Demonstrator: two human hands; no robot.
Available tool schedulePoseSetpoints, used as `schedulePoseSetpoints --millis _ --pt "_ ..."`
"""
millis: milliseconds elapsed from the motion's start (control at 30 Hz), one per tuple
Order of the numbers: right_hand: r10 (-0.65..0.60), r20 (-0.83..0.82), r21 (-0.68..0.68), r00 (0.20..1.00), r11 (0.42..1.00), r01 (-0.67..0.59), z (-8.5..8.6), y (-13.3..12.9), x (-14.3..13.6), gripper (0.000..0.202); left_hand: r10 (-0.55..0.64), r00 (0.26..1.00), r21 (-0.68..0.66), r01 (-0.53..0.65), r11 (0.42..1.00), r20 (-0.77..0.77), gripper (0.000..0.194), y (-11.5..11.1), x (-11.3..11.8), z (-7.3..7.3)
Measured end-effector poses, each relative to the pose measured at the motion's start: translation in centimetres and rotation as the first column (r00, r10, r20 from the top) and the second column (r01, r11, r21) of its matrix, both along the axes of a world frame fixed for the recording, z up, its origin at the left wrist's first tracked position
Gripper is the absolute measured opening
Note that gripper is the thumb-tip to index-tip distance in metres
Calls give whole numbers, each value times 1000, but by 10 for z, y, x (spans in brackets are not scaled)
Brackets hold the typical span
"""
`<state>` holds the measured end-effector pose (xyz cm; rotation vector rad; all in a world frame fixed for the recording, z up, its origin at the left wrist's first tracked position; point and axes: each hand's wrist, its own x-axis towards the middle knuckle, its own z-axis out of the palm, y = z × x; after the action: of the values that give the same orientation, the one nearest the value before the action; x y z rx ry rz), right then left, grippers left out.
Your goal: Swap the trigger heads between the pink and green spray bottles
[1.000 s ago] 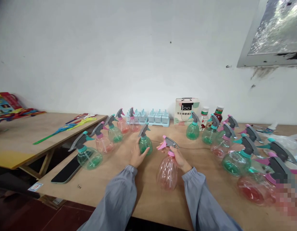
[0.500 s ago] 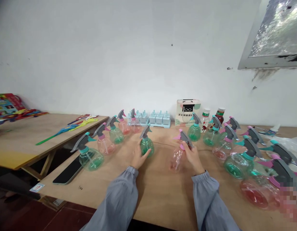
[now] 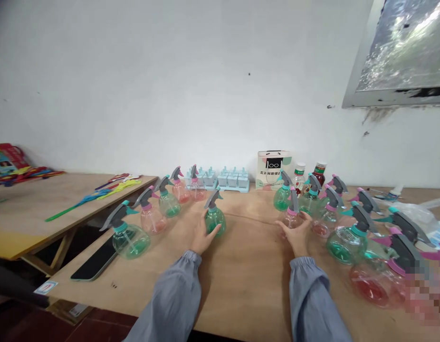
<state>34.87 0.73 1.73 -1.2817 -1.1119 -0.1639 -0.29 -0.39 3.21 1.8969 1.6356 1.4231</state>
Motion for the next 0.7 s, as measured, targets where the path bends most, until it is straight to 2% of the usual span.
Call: schedulePoseSetpoints --millis 167,300,367,433,500,533,600,700 --pt "-117 163 -55 980 990 128 -16 11 14 100 -13 1000 -23 13 1000 2 76 -1 -1 2" --pt "-149 190 -149 970 972 179 -18 23 18 107 -7 1000 -13 7 1000 -6 74 -1 -1 1" --pt "-173 173 -131 970 972 197 -14 20 15 109 6 1000 -6 -6 1000 -8 73 0 0 0" --pt "-182 128 -25 975 982 187 -7 7 6 103 25 1000 21 -24 999 -4 71 0 2 -2" --pt "-112 89 92 990 990 104 1 -11 -12 88 59 998 61 -59 996 -2 69 -3 9 -4" --pt "-32 91 118 995 993 21 5 -20 -26 78 81 997 76 -80 994 -5 68 -6 14 -5" --pt "204 160 57 966 975 -215 12 -37 -58 66 109 994 84 -106 991 -26 67 -14 27 -7" --pt "437 190 -97 879 900 -426 23 -50 -108 75 58 996 73 -54 996 -64 66 -30 47 -10"
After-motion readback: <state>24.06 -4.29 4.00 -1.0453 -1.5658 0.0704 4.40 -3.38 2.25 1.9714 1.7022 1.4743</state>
